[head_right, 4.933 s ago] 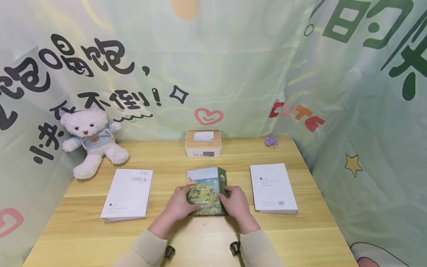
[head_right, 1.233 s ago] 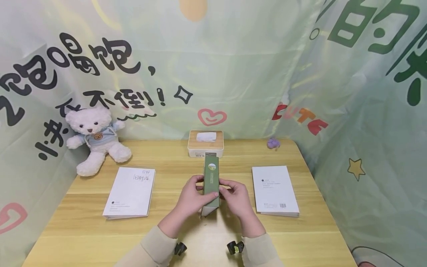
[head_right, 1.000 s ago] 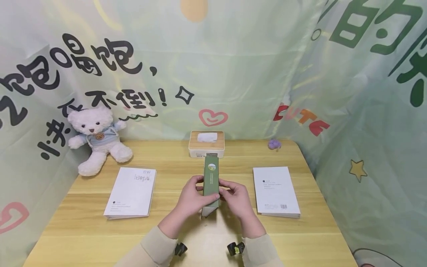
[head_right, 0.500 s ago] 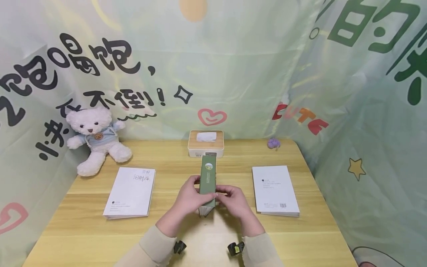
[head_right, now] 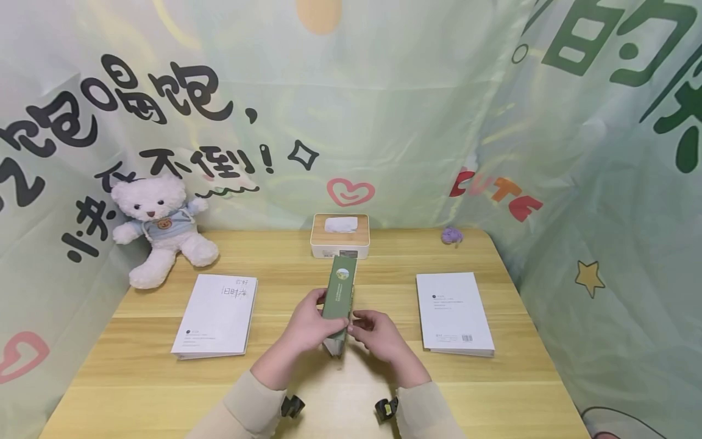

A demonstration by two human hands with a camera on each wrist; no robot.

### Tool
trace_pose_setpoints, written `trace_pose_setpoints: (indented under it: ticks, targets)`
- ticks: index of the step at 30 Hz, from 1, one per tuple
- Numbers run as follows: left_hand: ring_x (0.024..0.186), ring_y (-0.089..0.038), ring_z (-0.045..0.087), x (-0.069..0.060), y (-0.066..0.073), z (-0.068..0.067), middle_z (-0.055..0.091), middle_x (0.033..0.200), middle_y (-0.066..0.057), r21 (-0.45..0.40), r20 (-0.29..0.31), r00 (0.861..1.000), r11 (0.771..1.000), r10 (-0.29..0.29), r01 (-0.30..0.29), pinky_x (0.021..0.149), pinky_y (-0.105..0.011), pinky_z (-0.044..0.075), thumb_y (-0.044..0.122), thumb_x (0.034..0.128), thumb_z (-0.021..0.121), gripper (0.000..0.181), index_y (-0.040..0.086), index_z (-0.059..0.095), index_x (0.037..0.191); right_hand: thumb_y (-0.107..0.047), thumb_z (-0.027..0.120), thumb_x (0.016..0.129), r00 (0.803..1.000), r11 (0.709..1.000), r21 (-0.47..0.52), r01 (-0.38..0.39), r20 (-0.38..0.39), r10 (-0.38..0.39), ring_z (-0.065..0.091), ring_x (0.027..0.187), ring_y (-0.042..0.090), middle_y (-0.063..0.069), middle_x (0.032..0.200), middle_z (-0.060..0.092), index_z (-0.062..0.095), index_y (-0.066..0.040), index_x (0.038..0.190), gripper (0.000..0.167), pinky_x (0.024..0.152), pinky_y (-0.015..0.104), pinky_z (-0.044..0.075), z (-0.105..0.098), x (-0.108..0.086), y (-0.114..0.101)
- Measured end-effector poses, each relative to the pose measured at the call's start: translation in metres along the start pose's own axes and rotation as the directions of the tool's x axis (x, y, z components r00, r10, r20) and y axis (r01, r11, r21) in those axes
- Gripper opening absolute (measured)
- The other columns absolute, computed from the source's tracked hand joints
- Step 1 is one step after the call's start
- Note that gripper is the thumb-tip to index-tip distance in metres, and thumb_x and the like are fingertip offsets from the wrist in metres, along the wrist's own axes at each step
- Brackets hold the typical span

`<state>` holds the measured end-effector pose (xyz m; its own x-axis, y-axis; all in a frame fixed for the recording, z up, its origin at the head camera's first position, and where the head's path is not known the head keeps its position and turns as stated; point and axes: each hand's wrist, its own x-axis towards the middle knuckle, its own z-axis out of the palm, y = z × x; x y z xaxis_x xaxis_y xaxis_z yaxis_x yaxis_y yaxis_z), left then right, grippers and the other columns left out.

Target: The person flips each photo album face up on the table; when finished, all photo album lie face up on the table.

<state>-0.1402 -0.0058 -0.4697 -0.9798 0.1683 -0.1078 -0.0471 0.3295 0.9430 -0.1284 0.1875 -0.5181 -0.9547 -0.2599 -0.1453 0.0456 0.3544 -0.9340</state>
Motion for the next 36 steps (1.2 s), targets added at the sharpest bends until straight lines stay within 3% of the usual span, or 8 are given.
trace_pose_setpoints:
  ticks: [8,15,18,24,31,36]
  targets:
    - [0.108,-0.037,0.065,0.001,-0.002,-0.004,0.060,0.134,-0.029,-0.041,-0.033,0.999,0.999,0.024,-0.025,0.093,-0.052,0.060,0.005,0.0766,0.084,0.080,-0.015,0.046,0.144,-0.012,0.073,0.100,0.998,0.998,-0.049,0.051,-0.044,-0.053,0.073,0.104,0.036,0.029,0.118,0.073,0.057,0.018,0.137,0.050,0.081,0.041,0.063,-0.002,0.002,0.005]
    - [0.110,-0.042,0.067,0.001,-0.014,0.000,0.056,0.136,-0.033,-0.172,-0.037,0.999,0.985,0.005,-0.011,0.089,-0.047,0.063,0.002,0.0827,0.081,0.077,-0.017,0.042,0.146,-0.012,0.077,0.096,0.989,0.993,-0.115,0.007,-0.143,-0.023,0.072,0.104,0.036,0.025,0.119,0.073,0.065,0.012,0.131,0.044,0.094,0.052,0.060,-0.004,0.002,0.002]
    - [0.112,-0.045,0.066,0.000,-0.019,0.000,0.054,0.137,-0.035,-0.206,-0.035,0.999,0.979,-0.010,0.003,0.091,-0.048,0.063,0.001,0.0847,0.080,0.077,-0.017,0.039,0.147,-0.014,0.079,0.096,0.985,0.988,-0.154,-0.020,-0.171,-0.006,0.072,0.105,0.037,0.025,0.120,0.073,0.065,0.013,0.131,0.046,0.094,0.053,0.060,-0.006,0.001,-0.001]
    - [0.112,-0.044,0.065,-0.002,-0.028,-0.001,0.055,0.134,-0.034,-0.196,-0.052,0.998,0.980,-0.041,0.030,0.093,-0.050,0.061,0.002,0.0858,0.081,0.077,-0.018,0.038,0.147,-0.017,0.082,0.093,0.981,0.978,-0.204,-0.048,-0.191,0.009,0.072,0.102,0.035,0.024,0.117,0.074,0.067,0.012,0.129,0.048,0.090,0.051,0.061,-0.007,0.000,-0.002]
    - [0.113,-0.048,0.065,-0.005,-0.037,-0.002,0.059,0.130,-0.036,-0.185,-0.051,0.996,0.981,-0.074,0.064,0.096,-0.051,0.060,0.002,0.0901,0.078,0.074,-0.021,0.037,0.147,-0.019,0.084,0.092,0.976,0.963,-0.256,-0.082,-0.217,0.026,0.071,0.094,0.026,0.016,0.111,0.076,0.075,0.005,0.118,0.036,0.082,0.044,0.061,-0.005,0.002,0.002]
    - [0.110,-0.047,0.066,-0.007,-0.045,-0.005,0.059,0.124,-0.035,-0.163,-0.078,0.992,0.983,-0.097,0.083,0.092,-0.053,0.060,0.003,0.0885,0.080,0.083,-0.014,0.032,0.154,-0.019,0.085,0.091,0.977,0.944,-0.317,-0.088,-0.213,0.019,0.068,0.092,0.022,0.012,0.114,0.075,0.078,-0.001,0.115,0.032,0.079,0.043,0.060,-0.003,0.000,0.004]
